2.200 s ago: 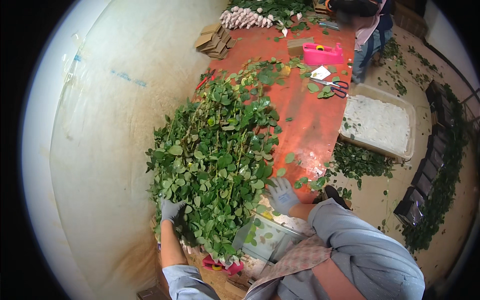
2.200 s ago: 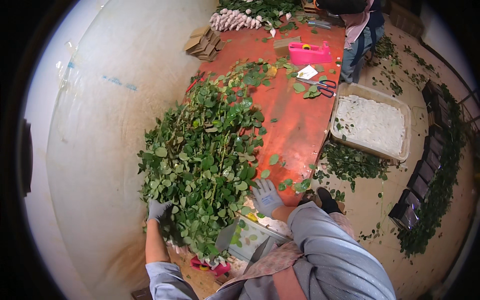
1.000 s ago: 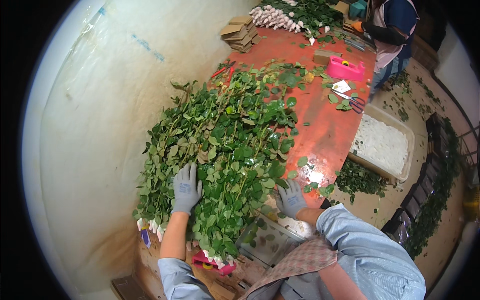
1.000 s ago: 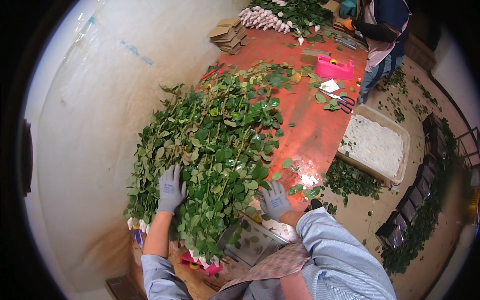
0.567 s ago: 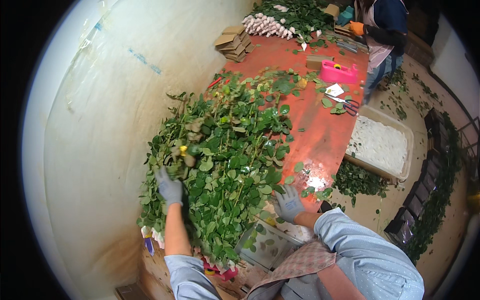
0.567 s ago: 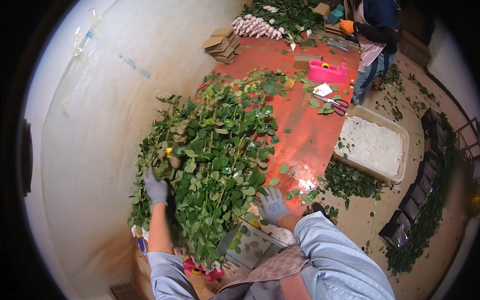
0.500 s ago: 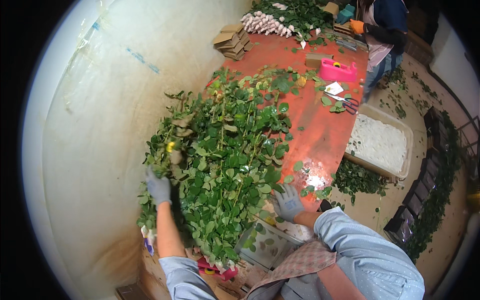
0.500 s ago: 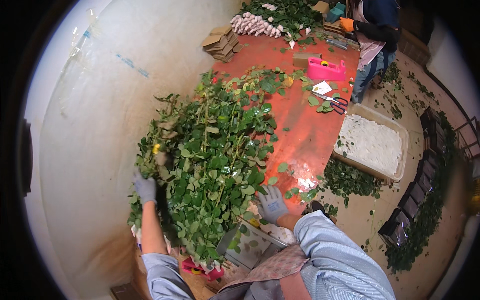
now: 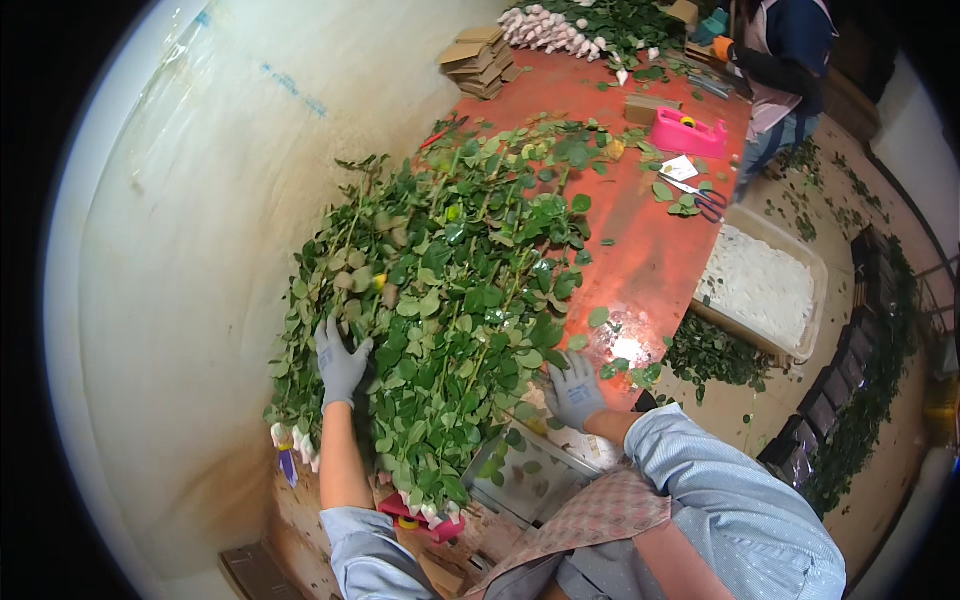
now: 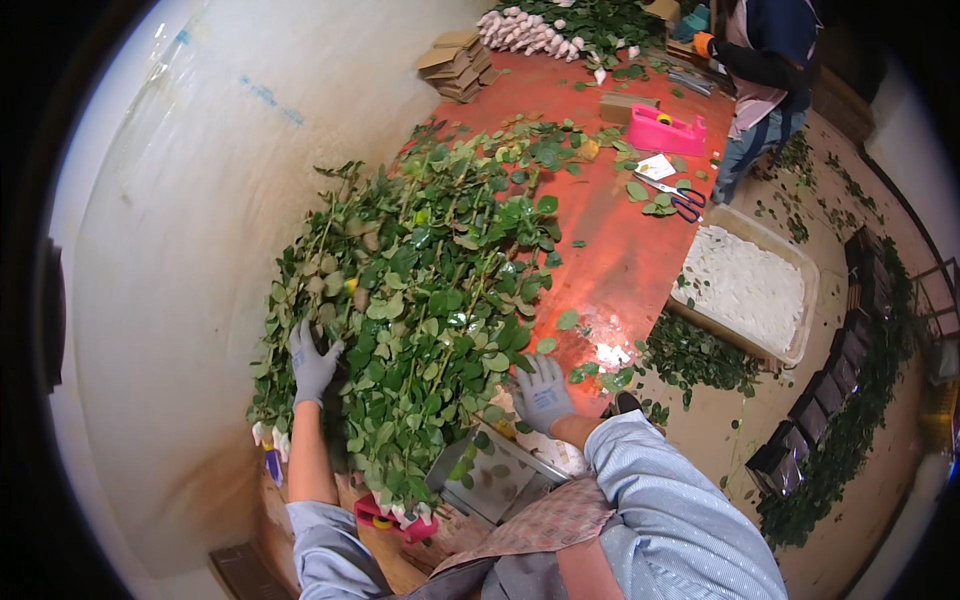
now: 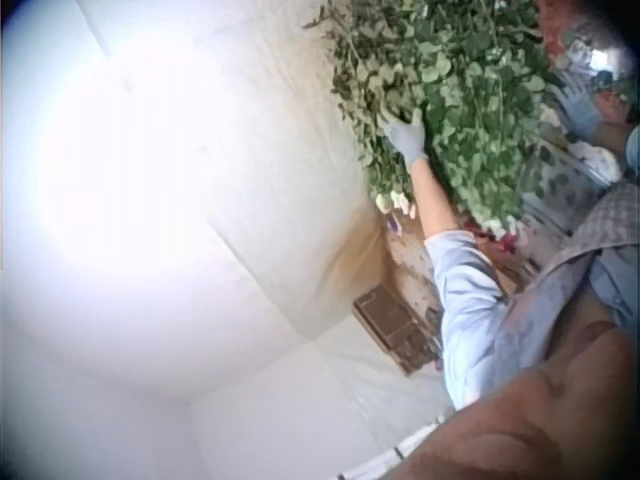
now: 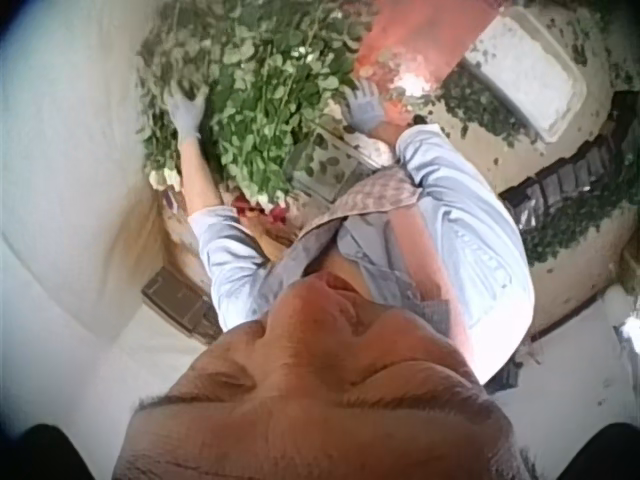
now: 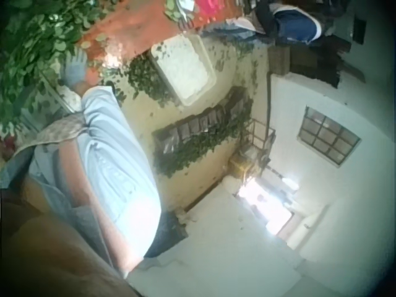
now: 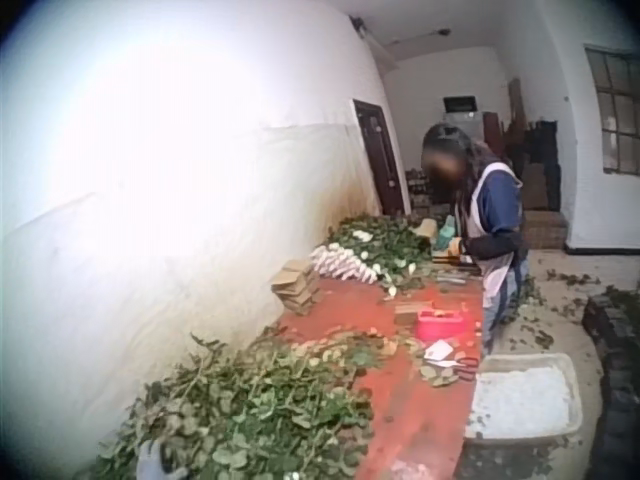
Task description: The person arranges white tulips and green leafy stems into black plastic trays on a work table. They repeatedly place stems into the trays, adjust the arrangement, and stack completed trays. A second person works nearby at the same table.
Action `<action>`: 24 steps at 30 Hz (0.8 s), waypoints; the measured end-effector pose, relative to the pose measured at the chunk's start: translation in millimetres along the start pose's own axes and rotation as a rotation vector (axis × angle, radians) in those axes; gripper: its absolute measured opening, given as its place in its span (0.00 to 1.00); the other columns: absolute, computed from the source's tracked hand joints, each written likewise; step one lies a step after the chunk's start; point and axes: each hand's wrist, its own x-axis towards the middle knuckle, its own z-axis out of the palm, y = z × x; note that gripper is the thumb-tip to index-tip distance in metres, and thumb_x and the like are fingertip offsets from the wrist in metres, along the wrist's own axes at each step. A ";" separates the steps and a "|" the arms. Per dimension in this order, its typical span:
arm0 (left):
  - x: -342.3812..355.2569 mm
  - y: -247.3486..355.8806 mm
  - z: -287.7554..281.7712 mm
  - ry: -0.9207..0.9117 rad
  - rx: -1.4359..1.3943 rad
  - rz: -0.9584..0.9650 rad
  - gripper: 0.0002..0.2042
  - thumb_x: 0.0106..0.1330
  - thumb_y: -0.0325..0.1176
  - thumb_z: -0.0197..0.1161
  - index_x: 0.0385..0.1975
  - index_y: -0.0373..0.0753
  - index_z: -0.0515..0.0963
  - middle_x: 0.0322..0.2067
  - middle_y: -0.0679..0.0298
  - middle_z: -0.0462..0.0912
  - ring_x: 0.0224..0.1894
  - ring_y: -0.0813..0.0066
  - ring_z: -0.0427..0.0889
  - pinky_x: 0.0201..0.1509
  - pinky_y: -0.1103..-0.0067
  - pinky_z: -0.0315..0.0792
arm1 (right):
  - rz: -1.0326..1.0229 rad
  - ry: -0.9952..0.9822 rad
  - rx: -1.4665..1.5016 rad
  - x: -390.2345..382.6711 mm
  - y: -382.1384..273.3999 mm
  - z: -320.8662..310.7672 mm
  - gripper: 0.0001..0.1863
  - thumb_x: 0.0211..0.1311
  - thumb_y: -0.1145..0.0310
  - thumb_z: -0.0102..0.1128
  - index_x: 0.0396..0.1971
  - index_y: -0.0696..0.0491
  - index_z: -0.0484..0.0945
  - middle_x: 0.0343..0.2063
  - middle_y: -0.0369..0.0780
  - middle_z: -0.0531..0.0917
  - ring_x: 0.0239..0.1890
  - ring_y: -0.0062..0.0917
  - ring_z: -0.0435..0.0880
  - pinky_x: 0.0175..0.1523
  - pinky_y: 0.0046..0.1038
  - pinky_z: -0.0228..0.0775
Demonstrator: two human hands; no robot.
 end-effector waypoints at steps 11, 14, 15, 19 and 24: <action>-132.8 159.4 -2.9 -0.470 0.215 -0.048 0.65 0.42 0.51 0.82 0.76 0.32 0.45 0.73 0.43 0.54 0.72 0.41 0.58 0.73 0.56 0.58 | -0.012 0.032 0.016 -2.3 -0.1 5.4 0.36 0.62 0.55 0.57 0.66 0.61 0.65 0.67 0.54 0.64 0.71 0.53 0.58 0.75 0.56 0.46; -137.0 149.4 15.1 -0.383 0.292 -0.174 0.65 0.42 0.51 0.82 0.77 0.34 0.44 0.73 0.43 0.53 0.71 0.42 0.59 0.72 0.55 0.58 | -0.025 0.042 -0.046 -4.4 2.0 8.8 0.36 0.63 0.55 0.56 0.66 0.61 0.65 0.67 0.54 0.64 0.72 0.53 0.58 0.75 0.56 0.45; -136.2 144.8 20.2 -0.404 0.252 -0.189 0.65 0.42 0.51 0.82 0.77 0.34 0.44 0.73 0.43 0.53 0.71 0.43 0.59 0.72 0.55 0.58 | -0.023 0.036 -0.041 -4.4 2.2 9.1 0.36 0.63 0.54 0.55 0.67 0.61 0.64 0.67 0.54 0.64 0.72 0.52 0.58 0.75 0.56 0.44; -127.9 131.0 25.0 -0.408 0.046 -0.199 0.68 0.40 0.48 0.84 0.77 0.34 0.42 0.69 0.40 0.60 0.68 0.41 0.65 0.71 0.58 0.62 | -0.007 0.019 -0.008 -4.9 3.3 5.7 0.37 0.64 0.54 0.54 0.67 0.61 0.64 0.67 0.54 0.64 0.72 0.52 0.58 0.76 0.55 0.43; -132.6 116.3 31.4 -0.354 -0.152 -0.181 0.65 0.38 0.45 0.86 0.75 0.32 0.47 0.62 0.37 0.70 0.64 0.40 0.70 0.69 0.61 0.66 | 0.011 -0.008 0.025 -4.4 4.1 -0.6 0.37 0.64 0.54 0.54 0.68 0.61 0.63 0.67 0.55 0.65 0.72 0.53 0.58 0.76 0.53 0.43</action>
